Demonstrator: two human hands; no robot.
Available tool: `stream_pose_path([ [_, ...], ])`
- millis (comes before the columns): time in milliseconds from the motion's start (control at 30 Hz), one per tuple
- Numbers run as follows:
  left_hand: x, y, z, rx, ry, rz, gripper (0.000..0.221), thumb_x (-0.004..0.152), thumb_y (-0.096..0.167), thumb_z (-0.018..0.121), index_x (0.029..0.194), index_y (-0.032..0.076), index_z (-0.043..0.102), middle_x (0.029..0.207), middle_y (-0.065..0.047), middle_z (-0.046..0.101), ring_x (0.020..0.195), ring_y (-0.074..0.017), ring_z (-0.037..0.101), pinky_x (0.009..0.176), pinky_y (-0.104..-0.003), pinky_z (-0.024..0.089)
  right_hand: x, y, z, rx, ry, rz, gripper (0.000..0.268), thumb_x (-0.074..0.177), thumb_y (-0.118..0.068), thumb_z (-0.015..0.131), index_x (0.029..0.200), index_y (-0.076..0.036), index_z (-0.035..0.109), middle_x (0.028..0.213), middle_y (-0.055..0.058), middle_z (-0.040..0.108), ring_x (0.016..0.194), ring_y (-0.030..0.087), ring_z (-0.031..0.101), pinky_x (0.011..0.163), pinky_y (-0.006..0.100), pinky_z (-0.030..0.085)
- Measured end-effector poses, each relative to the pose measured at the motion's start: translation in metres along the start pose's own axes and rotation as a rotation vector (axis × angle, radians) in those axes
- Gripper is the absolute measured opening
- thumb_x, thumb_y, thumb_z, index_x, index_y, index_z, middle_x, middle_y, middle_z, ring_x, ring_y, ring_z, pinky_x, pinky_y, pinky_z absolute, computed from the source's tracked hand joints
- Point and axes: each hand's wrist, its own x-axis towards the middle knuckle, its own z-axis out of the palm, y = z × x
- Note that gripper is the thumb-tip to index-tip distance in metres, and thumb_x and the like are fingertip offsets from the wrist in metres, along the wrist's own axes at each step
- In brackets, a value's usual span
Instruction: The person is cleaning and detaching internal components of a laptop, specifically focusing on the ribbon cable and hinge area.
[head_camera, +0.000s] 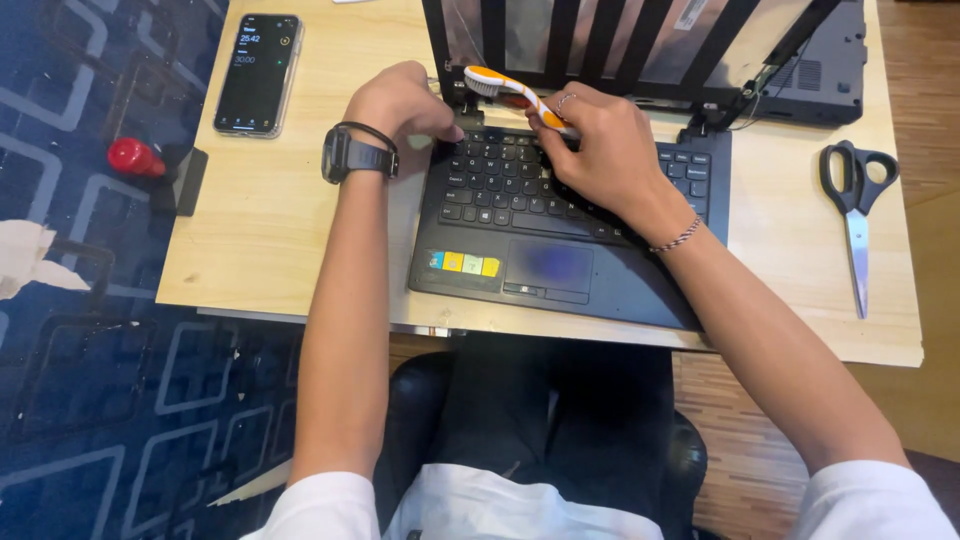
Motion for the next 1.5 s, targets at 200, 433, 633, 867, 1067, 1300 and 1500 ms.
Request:
stream_pose_path([
  [200, 0.006, -0.004, 0.004, -0.077, 0.010, 0.052, 0.050, 0.081, 0.027, 0.076, 0.123, 0.005, 0.059, 0.118, -0.009, 0.065, 0.107, -0.0275, 0.062, 0.083, -0.040, 0.050, -0.001, 0.000, -0.001, -0.022, 0.021, -0.034, 0.013, 0.103, -0.012, 0.069, 0.096, -0.003, 0.074, 0.094, 0.004, 0.073, 0.067, 0.030, 0.063, 0.049, 0.043, 0.043],
  [433, 0.003, 0.026, 0.009, -0.001, 0.073, -0.135, 0.063, 0.075, 0.021, 0.070, 0.136, 0.014, 0.055, 0.141, -0.009, 0.059, 0.135, -0.0337, 0.051, 0.113, -0.056, 0.030, -0.001, 0.000, -0.008, -0.047, 0.055, -0.050, 0.017, 0.107, -0.012, 0.068, 0.094, -0.003, 0.071, 0.092, 0.005, 0.072, 0.069, 0.027, 0.064, 0.048, 0.039, 0.041],
  [633, -0.008, 0.018, 0.016, -0.078, 0.137, -0.087, 0.058, 0.067, 0.022, 0.061, 0.125, 0.015, 0.059, 0.131, -0.005, 0.063, 0.132, -0.0304, 0.051, 0.112, -0.059, 0.027, -0.007, 0.003, -0.009, -0.079, 0.051, -0.013, 0.020, 0.110, -0.014, 0.068, 0.092, -0.005, 0.069, 0.080, 0.002, 0.064, 0.063, 0.024, 0.056, 0.047, 0.039, 0.036],
  [867, 0.006, -0.022, 0.024, -0.272, 0.182, 0.073, 0.032, 0.072, 0.024, 0.068, 0.064, 0.028, 0.038, 0.075, 0.015, 0.053, 0.091, -0.0172, 0.045, 0.097, -0.042, 0.023, -0.007, 0.013, -0.016, -0.095, 0.076, -0.029, 0.010, 0.105, -0.012, 0.068, 0.097, -0.008, 0.073, 0.089, 0.002, 0.071, 0.070, 0.027, 0.064, 0.049, 0.040, 0.041],
  [1067, 0.006, -0.023, 0.019, -0.160, 0.120, 0.069, 0.037, 0.071, 0.045, 0.079, 0.069, 0.032, 0.045, 0.093, 0.017, 0.058, 0.099, -0.0173, 0.052, 0.095, -0.042, 0.027, -0.005, 0.012, -0.025, -0.124, 0.108, -0.087, 0.009, 0.105, -0.009, 0.069, 0.101, -0.008, 0.077, 0.096, 0.002, 0.077, 0.078, 0.022, 0.071, 0.049, 0.034, 0.044],
  [1300, -0.008, -0.043, 0.044, -0.423, 0.203, 0.212, 0.046, 0.085, 0.037, 0.078, 0.126, 0.034, 0.057, 0.091, 0.018, 0.050, 0.100, -0.0022, 0.048, 0.094, -0.030, 0.018, -0.005, 0.012, -0.033, -0.160, 0.156, -0.136, 0.004, 0.106, -0.004, 0.071, 0.102, -0.004, 0.073, 0.096, 0.005, 0.077, 0.075, 0.023, 0.069, 0.053, 0.035, 0.044],
  [1500, -0.004, -0.057, 0.094, -0.364, 0.721, 0.541, 0.026, 0.093, 0.030, 0.078, 0.106, 0.019, 0.058, 0.106, 0.002, 0.060, 0.100, -0.0174, 0.056, 0.093, -0.039, 0.035, -0.005, 0.013, -0.035, -0.156, 0.160, -0.131, 0.005, 0.103, -0.002, 0.071, 0.104, -0.005, 0.074, 0.099, 0.005, 0.078, 0.079, 0.023, 0.072, 0.056, 0.034, 0.047],
])
